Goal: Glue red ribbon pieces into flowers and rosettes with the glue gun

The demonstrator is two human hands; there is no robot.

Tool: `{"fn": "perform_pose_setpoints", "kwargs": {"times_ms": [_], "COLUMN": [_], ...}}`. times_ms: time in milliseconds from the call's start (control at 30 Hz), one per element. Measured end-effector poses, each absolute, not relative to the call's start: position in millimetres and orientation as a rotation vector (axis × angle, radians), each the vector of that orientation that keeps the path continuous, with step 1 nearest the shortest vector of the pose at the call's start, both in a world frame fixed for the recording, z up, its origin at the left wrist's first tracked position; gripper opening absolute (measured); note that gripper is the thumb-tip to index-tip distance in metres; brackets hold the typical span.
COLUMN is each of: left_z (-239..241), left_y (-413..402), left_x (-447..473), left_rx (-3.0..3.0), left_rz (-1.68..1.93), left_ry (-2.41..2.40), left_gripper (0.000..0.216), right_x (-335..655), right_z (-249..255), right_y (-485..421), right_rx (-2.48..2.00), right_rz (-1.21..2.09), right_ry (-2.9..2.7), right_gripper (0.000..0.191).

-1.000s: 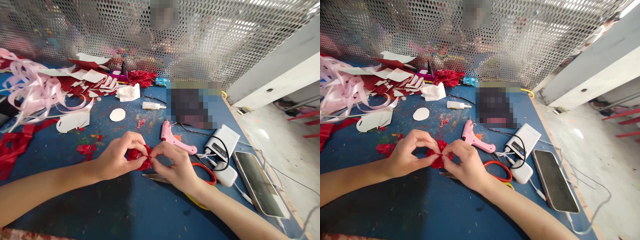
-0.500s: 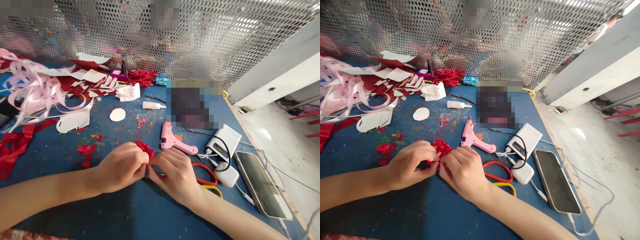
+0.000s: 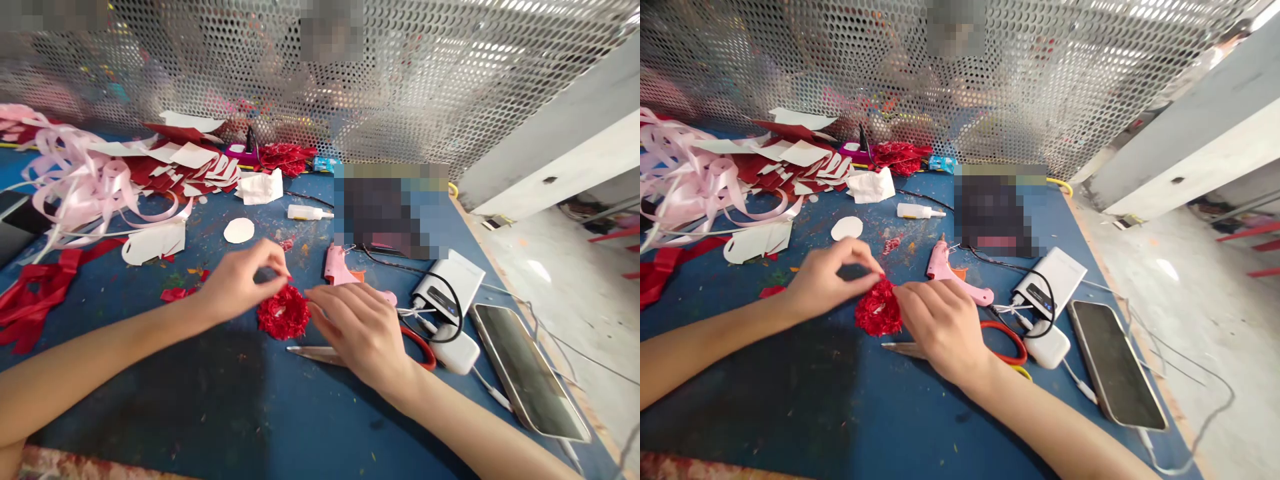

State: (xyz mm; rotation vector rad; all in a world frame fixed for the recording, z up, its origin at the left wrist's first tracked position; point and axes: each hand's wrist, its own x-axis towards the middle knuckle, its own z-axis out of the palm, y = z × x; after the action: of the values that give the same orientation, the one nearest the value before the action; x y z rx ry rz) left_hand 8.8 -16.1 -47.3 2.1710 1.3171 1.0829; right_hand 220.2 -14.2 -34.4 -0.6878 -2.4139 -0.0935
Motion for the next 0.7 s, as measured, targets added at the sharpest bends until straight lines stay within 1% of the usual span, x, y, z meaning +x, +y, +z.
{"fn": "perform_pose_setpoints", "kwargs": {"times_ms": [67, 133, 200, 267, 300, 367, 433, 533, 700], "left_z": [-46.3, -47.7, -51.4, -55.0, -55.9, -55.3, -51.9, -45.6, -41.8], "left_y": [-2.0, 7.4, 12.0, 14.4, 15.3, 17.4, 19.8, 22.7, 24.1], "left_x": [-1.7, -8.9, -12.4, -13.7, -14.4, -16.4, -19.6, -24.4, -27.2], "left_rx": [2.075, 2.048, 1.944, 1.698, 1.537, 1.261, 1.113, 1.044, 0.983], "left_rz": [1.038, 0.966, 0.924, 0.926, 0.934, 0.947, 0.961, 0.970, 0.940], "left_ry": [1.429, 1.431, 1.328, 1.185, 1.129, 1.069, 1.056, 1.064, 1.128], "left_gripper": [0.015, 0.021, 0.032, 0.035, 0.032, 0.017, 0.007, 0.004, 0.009], "right_x": [226.2, 231.6, 235.5, 237.4, 237.8, 237.8, 237.5, 237.4, 238.0], "right_z": [-31.9, -28.9, -26.5, -25.7, -26.0, -27.4, -29.4, -32.3, -34.2], "right_y": [-9.1, -6.1, -4.3, -2.6, -1.7, 0.2, 1.8, 3.2, 3.5], "right_rx": [-0.698, -0.689, -0.679, -0.680, -0.686, -0.693, -0.697, -0.699, -0.698], "right_rz": [-0.105, -0.117, -0.133, -0.148, -0.153, -0.152, -0.147, -0.140, -0.131], "right_ry": [-2.376, -2.345, -2.319, -2.302, -2.298, -2.301, -2.311, -2.324, -2.342], "right_gripper": [0.015, 0.015, 0.016, 0.017, 0.017, 0.016, 0.015, 0.014, 0.013]}}
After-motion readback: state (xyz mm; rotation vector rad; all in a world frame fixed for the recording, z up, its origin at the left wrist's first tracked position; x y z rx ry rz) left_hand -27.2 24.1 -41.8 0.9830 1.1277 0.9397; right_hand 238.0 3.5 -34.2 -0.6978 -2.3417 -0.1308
